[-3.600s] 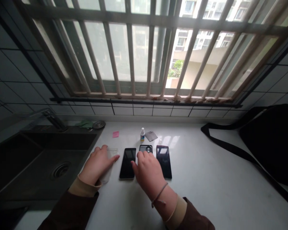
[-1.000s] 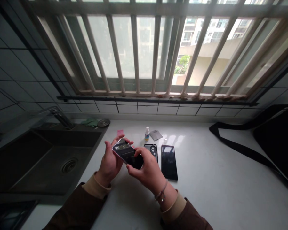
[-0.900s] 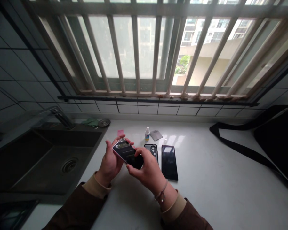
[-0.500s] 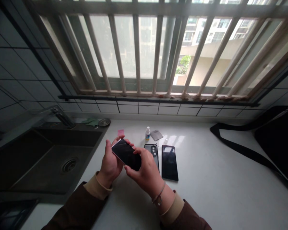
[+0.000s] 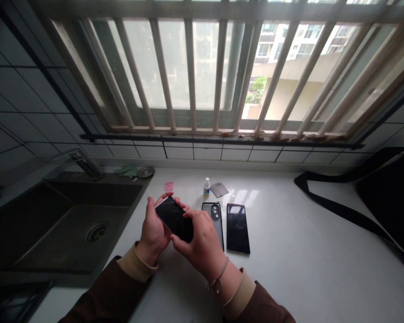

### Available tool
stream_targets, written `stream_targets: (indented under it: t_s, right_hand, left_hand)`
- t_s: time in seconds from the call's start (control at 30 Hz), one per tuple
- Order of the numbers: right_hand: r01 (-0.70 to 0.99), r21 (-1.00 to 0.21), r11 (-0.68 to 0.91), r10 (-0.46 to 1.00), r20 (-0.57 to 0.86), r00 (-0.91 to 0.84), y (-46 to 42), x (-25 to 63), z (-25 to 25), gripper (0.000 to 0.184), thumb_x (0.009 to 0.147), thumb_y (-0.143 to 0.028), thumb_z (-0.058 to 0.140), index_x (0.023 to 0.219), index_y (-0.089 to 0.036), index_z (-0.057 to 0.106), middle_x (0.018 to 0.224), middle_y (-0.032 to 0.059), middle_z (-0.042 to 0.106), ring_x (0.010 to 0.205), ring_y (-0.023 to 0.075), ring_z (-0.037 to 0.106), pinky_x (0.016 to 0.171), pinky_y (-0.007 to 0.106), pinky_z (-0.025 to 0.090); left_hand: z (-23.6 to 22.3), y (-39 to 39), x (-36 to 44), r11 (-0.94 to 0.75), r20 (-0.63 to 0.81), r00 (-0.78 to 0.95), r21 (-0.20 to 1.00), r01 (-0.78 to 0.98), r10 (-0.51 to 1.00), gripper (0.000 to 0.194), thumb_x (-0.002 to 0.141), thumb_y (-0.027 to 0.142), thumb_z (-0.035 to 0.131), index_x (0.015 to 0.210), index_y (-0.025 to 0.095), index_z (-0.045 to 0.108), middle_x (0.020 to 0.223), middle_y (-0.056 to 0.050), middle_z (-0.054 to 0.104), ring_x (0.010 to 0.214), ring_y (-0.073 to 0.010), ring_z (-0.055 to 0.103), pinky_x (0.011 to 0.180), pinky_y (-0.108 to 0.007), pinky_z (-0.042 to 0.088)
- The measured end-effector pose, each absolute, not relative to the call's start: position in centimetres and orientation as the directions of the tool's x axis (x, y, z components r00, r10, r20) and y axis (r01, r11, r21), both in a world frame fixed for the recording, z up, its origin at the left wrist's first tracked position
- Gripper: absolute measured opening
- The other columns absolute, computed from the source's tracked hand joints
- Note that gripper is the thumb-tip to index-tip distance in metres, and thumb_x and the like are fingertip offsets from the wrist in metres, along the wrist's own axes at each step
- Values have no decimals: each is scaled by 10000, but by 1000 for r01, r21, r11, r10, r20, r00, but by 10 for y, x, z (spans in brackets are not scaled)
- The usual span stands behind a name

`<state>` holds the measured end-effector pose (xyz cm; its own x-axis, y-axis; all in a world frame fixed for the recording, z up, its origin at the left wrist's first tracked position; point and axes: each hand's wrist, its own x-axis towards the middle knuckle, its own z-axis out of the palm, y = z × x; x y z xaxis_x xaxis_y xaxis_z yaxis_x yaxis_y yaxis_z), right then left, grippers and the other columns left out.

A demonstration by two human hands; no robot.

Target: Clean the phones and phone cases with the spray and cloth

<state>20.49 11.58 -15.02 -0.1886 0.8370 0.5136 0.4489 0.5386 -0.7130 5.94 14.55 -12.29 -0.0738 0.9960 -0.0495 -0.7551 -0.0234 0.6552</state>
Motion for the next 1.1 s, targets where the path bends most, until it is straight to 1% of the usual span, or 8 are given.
stream_targets:
  t_s: [0.2,0.27,0.33,0.4,0.47,0.57,0.73,1.1]
  right_hand:
    - [385,-742,549,836,493,-242,117,208,-146,581,824,-425,864,1292,-230,581,1319,144,653,1208,322,610,1048,476,511]
    - [354,-795,493,868,421,-263,119,210,-146,633,894,-534,784,1388,-212,555,1354,164,644,1193,313,629,1020,453,523]
    - [301,-892,336,927,257,-275,121,211,-148,594,1010,-609,591,1431,-193,544,1196,145,719,1004,262,690,877,395,559]
    - [189,-975,118,945,51,-324,123,210,-152,623,1076,-676,349,1308,-171,630,888,85,751,709,198,663,677,326,534]
    - [59,-997,-53,903,-73,-423,124,206,-157,760,1058,-749,220,1012,-160,698,674,50,693,527,151,561,552,283,461]
    - [-65,-988,-143,860,-91,-502,122,200,-161,810,1016,-818,252,709,-164,620,589,44,634,465,106,495,508,250,386]
    - [-225,-917,-329,827,-165,-537,117,194,-162,804,985,-848,308,696,-158,604,556,17,579,414,87,444,439,236,298]
    - [-163,-959,-231,871,-129,-474,116,201,-156,837,1026,-782,330,474,-187,534,385,1,431,367,83,372,449,256,262]
  left_hand:
    - [-122,146,55,-20,-110,-117,636,-772,987,466,986,645,528,1136,224,660,880,-53,695,815,-243,713,881,-490,602]
    - [-122,149,49,-34,-149,-157,609,-792,976,484,983,652,519,1114,214,677,874,-62,703,812,-247,715,918,-532,595]
    - [-122,154,42,-75,-170,-210,581,-811,963,520,993,658,472,1089,198,695,858,-70,708,820,-242,715,976,-558,577]
    - [-123,158,34,-112,-172,-250,567,-816,953,557,1005,656,426,1089,184,711,848,-76,712,819,-233,713,1019,-561,558]
    - [-123,160,29,-133,-157,-266,566,-813,951,574,1006,655,415,1101,177,719,846,-79,717,816,-231,713,1035,-560,550]
    - [-123,159,30,-132,-136,-248,561,-818,959,561,1003,649,439,1111,177,722,858,-80,723,831,-232,715,1042,-561,547]
    - [-120,156,36,-63,-146,-169,545,-836,975,539,1014,618,441,1111,172,728,879,-82,724,825,-222,711,1036,-541,558]
    - [-125,157,37,-13,-171,-118,517,-856,978,465,1011,549,465,1088,178,735,899,-77,727,829,-214,705,1034,-515,561]
